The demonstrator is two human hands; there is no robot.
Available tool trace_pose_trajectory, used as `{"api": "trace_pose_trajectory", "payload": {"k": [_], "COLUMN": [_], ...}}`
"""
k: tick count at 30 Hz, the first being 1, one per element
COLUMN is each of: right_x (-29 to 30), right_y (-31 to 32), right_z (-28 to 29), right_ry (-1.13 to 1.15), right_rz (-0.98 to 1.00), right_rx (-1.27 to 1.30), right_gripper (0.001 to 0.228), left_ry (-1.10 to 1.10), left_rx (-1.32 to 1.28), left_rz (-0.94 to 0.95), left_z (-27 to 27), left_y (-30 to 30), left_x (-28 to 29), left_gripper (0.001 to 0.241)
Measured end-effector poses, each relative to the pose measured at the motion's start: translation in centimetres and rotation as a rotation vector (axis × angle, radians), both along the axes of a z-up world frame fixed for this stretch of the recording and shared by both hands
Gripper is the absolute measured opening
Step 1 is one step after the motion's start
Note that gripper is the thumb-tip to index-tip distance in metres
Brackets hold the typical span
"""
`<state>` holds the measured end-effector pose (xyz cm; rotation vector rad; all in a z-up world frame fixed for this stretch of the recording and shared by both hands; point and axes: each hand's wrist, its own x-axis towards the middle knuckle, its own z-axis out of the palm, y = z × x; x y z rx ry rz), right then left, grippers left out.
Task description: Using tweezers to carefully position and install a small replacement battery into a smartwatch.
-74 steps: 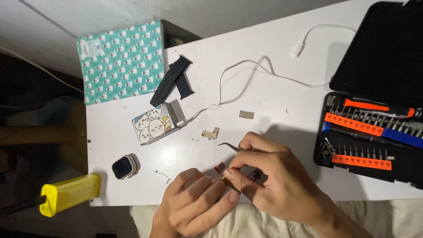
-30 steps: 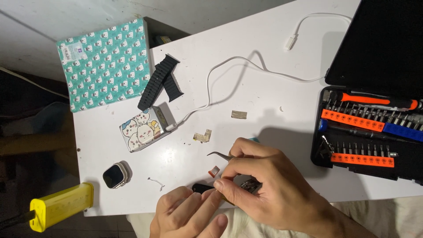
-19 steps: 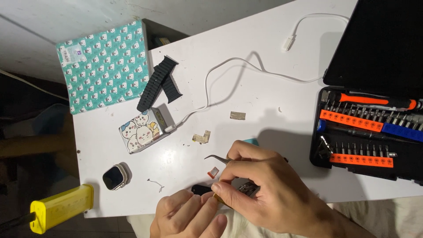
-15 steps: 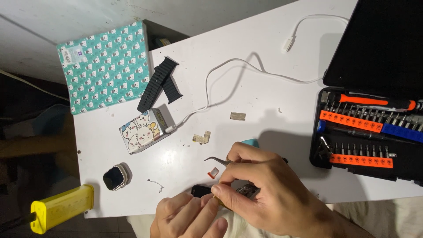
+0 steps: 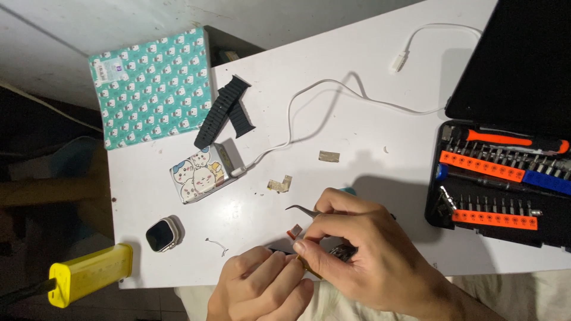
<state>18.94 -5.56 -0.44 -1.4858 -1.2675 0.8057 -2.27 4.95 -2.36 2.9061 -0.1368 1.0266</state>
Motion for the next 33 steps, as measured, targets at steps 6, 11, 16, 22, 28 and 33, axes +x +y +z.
{"api": "trace_pose_trajectory", "payload": {"k": [6, 11, 16, 22, 28, 33], "right_x": [0.2, 0.0, -1.0, -2.4, -2.9, -4.1], "right_y": [0.1, 0.1, 0.3, 0.1, 0.0, 0.1], "right_z": [0.5, 0.8, 1.0, 0.1, 0.0, -0.5], "right_ry": [0.045, -0.009, -0.05, -0.086, 0.044, -0.36], "right_rz": [-0.03, -0.081, -0.124, -0.216, -0.185, -0.377], "right_rx": [0.022, 0.054, 0.095, 0.139, 0.079, 0.136], "right_gripper": [0.019, 0.021, 0.024, 0.02, 0.018, 0.033], "left_ry": [0.057, 0.115, -0.25, -0.33, -0.212, -0.389], "left_rx": [-0.157, -0.401, -0.64, -0.822, -1.526, -1.35], "left_rz": [0.006, 0.33, 0.509, 0.663, 0.451, 0.511], "left_z": [0.8, -0.5, 2.4, 2.5, 1.3, 0.6], "left_y": [-0.2, -1.0, -3.8, -4.9, -5.0, -5.0], "left_x": [-0.7, -0.4, 3.0, 2.8, 1.5, 1.9], "left_gripper": [0.017, 0.019, 0.01, 0.021, 0.034, 0.022]}}
